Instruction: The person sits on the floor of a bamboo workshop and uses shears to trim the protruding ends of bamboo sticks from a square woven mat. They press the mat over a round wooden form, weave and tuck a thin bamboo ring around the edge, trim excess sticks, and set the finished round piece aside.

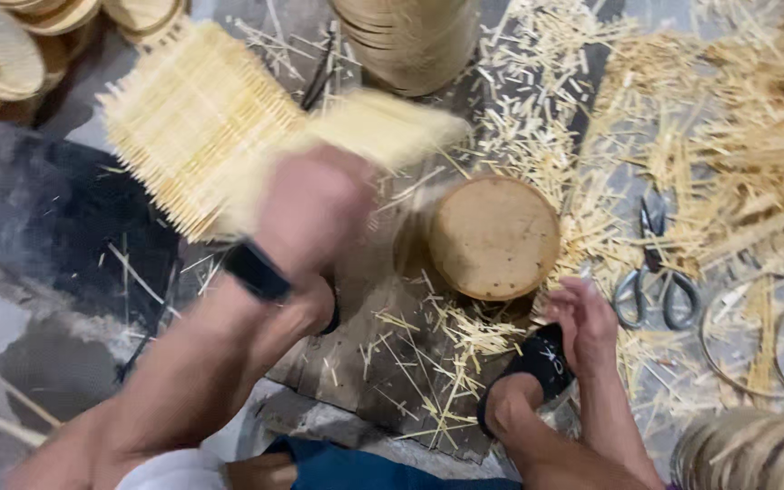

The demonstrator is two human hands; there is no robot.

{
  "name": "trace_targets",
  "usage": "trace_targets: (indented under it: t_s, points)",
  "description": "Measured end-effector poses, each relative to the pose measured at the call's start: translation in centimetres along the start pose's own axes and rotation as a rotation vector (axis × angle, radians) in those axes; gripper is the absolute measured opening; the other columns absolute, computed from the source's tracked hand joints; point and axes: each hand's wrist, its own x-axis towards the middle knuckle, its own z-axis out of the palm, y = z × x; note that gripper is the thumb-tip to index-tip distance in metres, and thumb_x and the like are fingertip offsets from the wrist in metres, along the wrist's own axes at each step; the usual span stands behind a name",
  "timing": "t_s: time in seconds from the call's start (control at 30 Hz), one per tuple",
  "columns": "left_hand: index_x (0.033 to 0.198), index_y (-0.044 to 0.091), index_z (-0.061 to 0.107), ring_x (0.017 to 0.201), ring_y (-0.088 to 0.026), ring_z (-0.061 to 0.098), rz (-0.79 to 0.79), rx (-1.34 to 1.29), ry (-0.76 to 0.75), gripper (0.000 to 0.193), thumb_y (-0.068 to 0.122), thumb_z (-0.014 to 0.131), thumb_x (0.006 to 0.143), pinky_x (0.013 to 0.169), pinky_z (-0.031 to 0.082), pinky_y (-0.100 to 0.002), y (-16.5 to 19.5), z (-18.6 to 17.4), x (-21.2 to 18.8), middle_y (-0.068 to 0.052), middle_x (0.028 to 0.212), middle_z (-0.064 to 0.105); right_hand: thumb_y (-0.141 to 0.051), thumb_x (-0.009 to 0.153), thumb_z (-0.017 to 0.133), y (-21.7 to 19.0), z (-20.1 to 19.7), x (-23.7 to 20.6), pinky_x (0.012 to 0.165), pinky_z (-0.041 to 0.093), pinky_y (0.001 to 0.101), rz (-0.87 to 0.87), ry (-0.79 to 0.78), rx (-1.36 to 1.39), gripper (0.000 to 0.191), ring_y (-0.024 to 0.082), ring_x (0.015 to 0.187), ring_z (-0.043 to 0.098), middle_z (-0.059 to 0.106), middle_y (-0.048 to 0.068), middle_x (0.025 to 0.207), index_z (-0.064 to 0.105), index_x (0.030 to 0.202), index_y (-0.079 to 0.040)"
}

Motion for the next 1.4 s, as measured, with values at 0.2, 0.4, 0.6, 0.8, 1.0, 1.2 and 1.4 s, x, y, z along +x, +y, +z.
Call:
trace_targets:
  t_s: [0.2, 0.4, 0.6, 0.8, 1.0, 1.2, 1.4]
  points:
    - [0.112, 0.002, 0.065, 0.096, -0.027, 0.065, 0.421, -0.375, -0.104, 0.039, 0.008, 0.066, 0.073, 0.081, 0.055, -0.041, 16.4, 10.7, -3.0, -0.013, 0.104, 0.068, -0.024, 0.093, 0.061, -3.8, 2.2, 2.2, 0.084, 0.06, 0.0325, 0.127, -0.02, 0.094, 0.029, 0.017, 0.091, 0.072, 0.075, 0.006, 0.103, 0.066, 0.111, -0.002]
    - [0.144, 0.007, 0.052, 0.114, -0.026, 0.061, -0.589, -0.784, -0.246, 0.056, 0.014, 0.071, 0.091, 0.094, 0.054, -0.04, 13.6, 19.9, -4.2, -0.018, 0.132, 0.06, -0.004, 0.095, 0.076, -0.5, 0.3, 4.6, 0.066, 0.047, 0.0213, -0.07, 0.114, -0.387, 0.018, 0.006, 0.075, 0.057, 0.067, 0.002, 0.091, 0.065, 0.109, 0.0]
    - [0.098, 0.001, 0.075, 0.072, -0.01, 0.067, -0.985, -1.32, -0.353, 0.039, 0.024, 0.092, 0.071, 0.067, 0.055, -0.028, 5.7, 25.6, -1.8, -0.003, 0.085, 0.075, -0.005, 0.087, 0.074, 0.3, -0.4, 4.0, 0.066, 0.056, 0.0238, -0.023, 0.218, -0.435, 0.019, 0.009, 0.075, 0.068, 0.073, 0.004, 0.087, 0.065, 0.103, -0.003]
    - [0.102, 0.0, 0.073, 0.076, -0.011, 0.068, -1.082, -1.399, -0.283, 0.036, 0.01, 0.089, 0.071, 0.069, 0.055, -0.025, 6.7, 22.2, -2.7, -0.004, 0.091, 0.075, -0.006, 0.09, 0.075, -3.4, -7.1, 2.7, 0.067, 0.054, 0.026, -0.395, 0.383, -0.663, 0.022, 0.012, 0.076, 0.065, 0.068, 0.005, 0.09, 0.07, 0.111, -0.005]
    - [0.123, -0.003, 0.063, 0.075, -0.014, 0.065, -1.087, -1.382, -0.255, 0.057, 0.006, 0.089, 0.072, 0.068, 0.053, -0.029, 8.4, 21.2, -0.9, -0.003, 0.087, 0.067, -0.022, 0.071, 0.084, -10.5, -21.5, -1.5, 0.087, 0.048, 0.0519, -0.258, 0.806, -1.615, 0.035, 0.042, 0.097, 0.06, 0.066, 0.021, 0.098, 0.073, 0.097, -0.002]
    - [0.135, -0.008, 0.058, 0.101, -0.027, 0.061, -0.523, -0.571, 0.222, 0.059, 0.017, 0.087, 0.09, 0.081, 0.055, -0.035, 11.0, 15.2, 0.8, -0.02, 0.113, 0.061, -0.01, 0.094, 0.074, -13.9, -20.9, -4.1, 0.095, 0.047, 0.0487, -0.443, 0.73, -1.699, 0.005, 0.036, 0.099, 0.063, 0.068, 0.015, 0.099, 0.073, 0.098, -0.008]
    - [0.13, 0.0, 0.063, 0.105, -0.02, 0.072, -0.812, -1.682, -0.261, 0.054, 0.045, 0.057, 0.101, 0.089, 0.06, -0.034, 14.6, 9.2, 8.0, -0.011, 0.115, 0.075, -0.002, 0.083, 0.074, -22.3, -6.4, -9.1, 0.097, 0.047, 0.044, -1.048, -0.094, -1.923, 0.024, 0.026, 0.105, 0.065, 0.068, 0.003, 0.101, 0.073, 0.104, -0.014]
